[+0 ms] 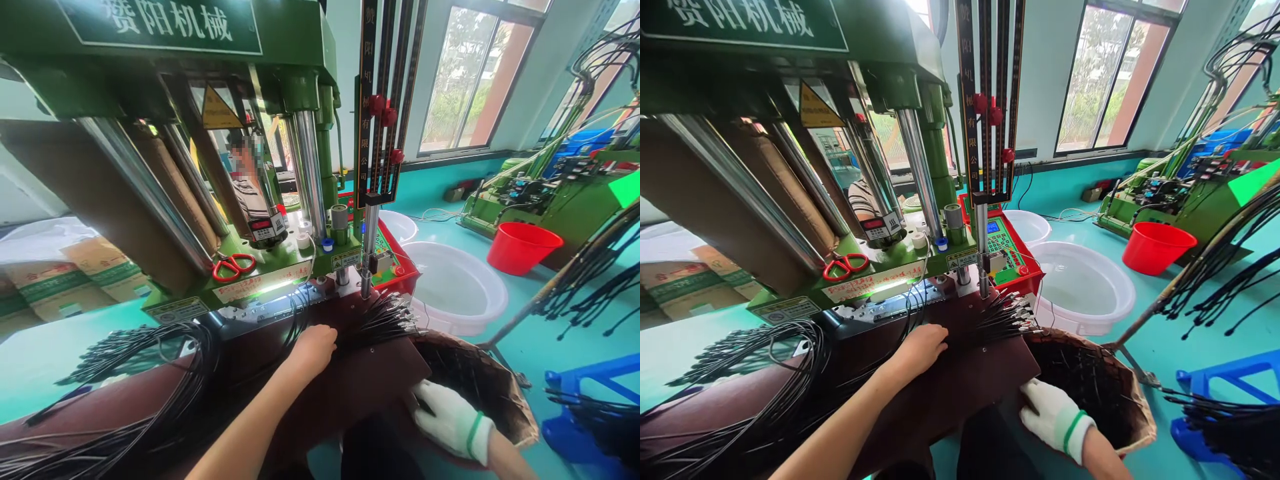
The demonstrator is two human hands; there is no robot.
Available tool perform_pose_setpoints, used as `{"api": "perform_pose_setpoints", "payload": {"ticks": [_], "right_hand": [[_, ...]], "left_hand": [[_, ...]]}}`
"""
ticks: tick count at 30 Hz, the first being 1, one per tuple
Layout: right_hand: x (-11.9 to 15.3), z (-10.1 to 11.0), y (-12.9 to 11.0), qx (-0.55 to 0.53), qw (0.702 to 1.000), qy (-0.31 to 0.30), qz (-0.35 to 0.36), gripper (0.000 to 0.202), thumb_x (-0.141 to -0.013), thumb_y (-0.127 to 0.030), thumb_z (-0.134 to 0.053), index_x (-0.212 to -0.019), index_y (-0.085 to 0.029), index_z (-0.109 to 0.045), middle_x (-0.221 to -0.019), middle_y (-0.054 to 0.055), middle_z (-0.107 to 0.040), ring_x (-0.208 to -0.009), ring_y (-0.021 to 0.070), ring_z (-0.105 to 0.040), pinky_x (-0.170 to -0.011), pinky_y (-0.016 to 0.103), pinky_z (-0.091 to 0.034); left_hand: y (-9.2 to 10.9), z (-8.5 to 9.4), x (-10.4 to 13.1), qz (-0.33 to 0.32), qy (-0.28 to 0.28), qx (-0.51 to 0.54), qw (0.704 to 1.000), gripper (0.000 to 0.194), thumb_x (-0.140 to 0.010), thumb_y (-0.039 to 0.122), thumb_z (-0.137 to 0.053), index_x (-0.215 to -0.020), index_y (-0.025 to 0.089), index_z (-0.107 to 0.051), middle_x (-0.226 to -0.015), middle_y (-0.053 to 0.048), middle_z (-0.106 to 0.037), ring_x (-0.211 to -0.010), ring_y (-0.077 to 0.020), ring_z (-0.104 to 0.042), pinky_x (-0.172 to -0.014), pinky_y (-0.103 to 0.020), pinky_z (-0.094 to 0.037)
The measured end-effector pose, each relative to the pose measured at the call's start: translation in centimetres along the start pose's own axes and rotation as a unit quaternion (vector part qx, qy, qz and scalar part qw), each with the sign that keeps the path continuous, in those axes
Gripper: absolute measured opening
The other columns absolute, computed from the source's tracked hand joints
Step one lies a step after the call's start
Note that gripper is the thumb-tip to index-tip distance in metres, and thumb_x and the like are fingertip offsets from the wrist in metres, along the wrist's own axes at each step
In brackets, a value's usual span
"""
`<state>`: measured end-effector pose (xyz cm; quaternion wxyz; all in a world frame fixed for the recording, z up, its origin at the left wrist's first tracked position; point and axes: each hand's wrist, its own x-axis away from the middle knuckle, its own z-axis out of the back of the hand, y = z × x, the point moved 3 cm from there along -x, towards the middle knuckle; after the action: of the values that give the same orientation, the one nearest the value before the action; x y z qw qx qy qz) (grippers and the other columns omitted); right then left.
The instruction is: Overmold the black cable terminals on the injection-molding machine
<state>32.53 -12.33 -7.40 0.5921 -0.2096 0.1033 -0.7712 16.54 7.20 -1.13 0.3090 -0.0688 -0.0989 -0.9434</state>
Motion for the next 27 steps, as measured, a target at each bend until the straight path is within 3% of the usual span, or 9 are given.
{"api": "perform_pose_setpoints", "payload": {"ticks": [6,9,11,14,16,18,20,23,27], "right_hand": [[1.4,1.1,-1.1,-0.068,0.997,-0.016,0.038,0.036,-0.066,-0.021,-0.045,-0.097,-0.022,-0.063,-0.087,0.006,-0.065,-0.080,0.0230,-0.060,-0.074,0.033,-0.045],[2.3,2.2,-3.2,-0.244,0.963,-0.069,0.086,0.036,-0.068,-0.022,-0.050,-0.103,-0.023,-0.062,-0.088,0.004,-0.066,-0.084,0.0202,-0.059,-0.079,0.031,-0.045],[2.1,2.5,-5.4,-0.415,0.893,-0.115,0.128,0.040,-0.074,-0.027,-0.054,-0.114,-0.022,-0.056,-0.096,0.007,-0.065,-0.090,0.0207,-0.059,-0.084,0.035,-0.044],[0.1,2.3,-9.0,-0.645,0.733,-0.124,0.175,0.052,-0.075,-0.036,-0.060,-0.124,-0.023,-0.046,-0.110,0.011,-0.060,-0.101,0.0244,-0.056,-0.091,0.045,-0.038],[-2.0,2.2,-11.3,-0.732,0.642,-0.107,0.201,0.061,-0.071,-0.040,-0.065,-0.126,-0.024,-0.042,-0.117,0.013,-0.055,-0.105,0.0271,-0.053,-0.092,0.050,-0.035],[-4.1,2.7,-13.0,-0.788,0.570,-0.076,0.222,0.064,-0.070,-0.040,-0.066,-0.127,-0.027,-0.040,-0.121,0.011,-0.053,-0.109,0.0268,-0.050,-0.095,0.051,-0.031],[-5.7,3.6,-13.9,-0.821,0.520,-0.035,0.235,0.056,-0.074,-0.036,-0.063,-0.125,-0.031,-0.042,-0.120,0.007,-0.055,-0.109,0.0250,-0.051,-0.097,0.051,-0.030],[-6.8,5.0,-14.2,-0.819,0.514,-0.020,0.254,0.034,-0.080,-0.032,-0.056,-0.112,-0.025,-0.055,-0.102,0.005,-0.064,-0.094,0.0247,-0.059,-0.091,0.049,-0.037],[-6.4,5.5,-13.4,-0.785,0.569,-0.029,0.242,0.026,-0.081,-0.030,-0.056,-0.103,-0.017,-0.062,-0.088,0.009,-0.068,-0.081,0.0257,-0.063,-0.081,0.047,-0.043]], "left_hand": [[-1.2,2.0,1.2,-0.007,0.081,0.103,0.991,0.019,-0.082,0.026,-0.041,-0.080,0.020,-0.059,-0.084,-0.005,-0.064,-0.090,-0.0198,-0.055,-0.078,-0.029,-0.039],[-1.4,2.5,2.7,-0.023,0.052,0.285,0.957,0.023,-0.084,0.033,-0.036,-0.073,0.019,-0.052,-0.059,0.002,-0.058,-0.062,-0.0124,-0.053,-0.062,-0.024,-0.040],[-1.3,2.4,4.1,-0.024,0.012,0.410,0.912,0.024,-0.084,0.038,-0.036,-0.073,0.019,-0.046,-0.046,0.007,-0.046,-0.043,-0.0082,-0.041,-0.047,-0.020,-0.033],[-1.1,2.0,6.3,-0.024,-0.016,0.538,0.842,0.027,-0.083,0.042,-0.040,-0.073,0.018,-0.045,-0.041,0.009,-0.034,-0.036,-0.0047,-0.026,-0.038,-0.018,-0.021],[-0.9,1.1,7.8,-0.021,-0.045,0.603,0.797,0.031,-0.082,0.045,-0.042,-0.073,0.016,-0.047,-0.040,0.010,-0.031,-0.035,-0.0035,-0.021,-0.036,-0.019,-0.014],[-0.8,-0.4,9.1,-0.004,-0.068,0.652,0.755,0.033,-0.079,0.048,-0.046,-0.072,0.016,-0.047,-0.040,0.010,-0.029,-0.033,-0.0028,-0.018,-0.034,-0.020,-0.008],[-0.8,-2.2,10.2,0.020,-0.071,0.683,0.727,0.035,-0.078,0.051,-0.047,-0.072,0.017,-0.045,-0.038,0.011,-0.028,-0.032,-0.0026,-0.016,-0.034,-0.020,-0.007],[-0.6,-4.5,11.3,0.040,-0.072,0.696,0.713,0.038,-0.075,0.056,-0.047,-0.072,0.018,-0.043,-0.039,0.011,-0.028,-0.032,-0.0028,-0.016,-0.035,-0.021,-0.008],[0.1,-5.1,11.7,0.043,-0.100,0.629,0.769,0.034,-0.075,0.050,-0.050,-0.071,0.017,-0.045,-0.048,0.008,-0.034,-0.042,-0.0041,-0.028,-0.039,-0.018,-0.018]]}}
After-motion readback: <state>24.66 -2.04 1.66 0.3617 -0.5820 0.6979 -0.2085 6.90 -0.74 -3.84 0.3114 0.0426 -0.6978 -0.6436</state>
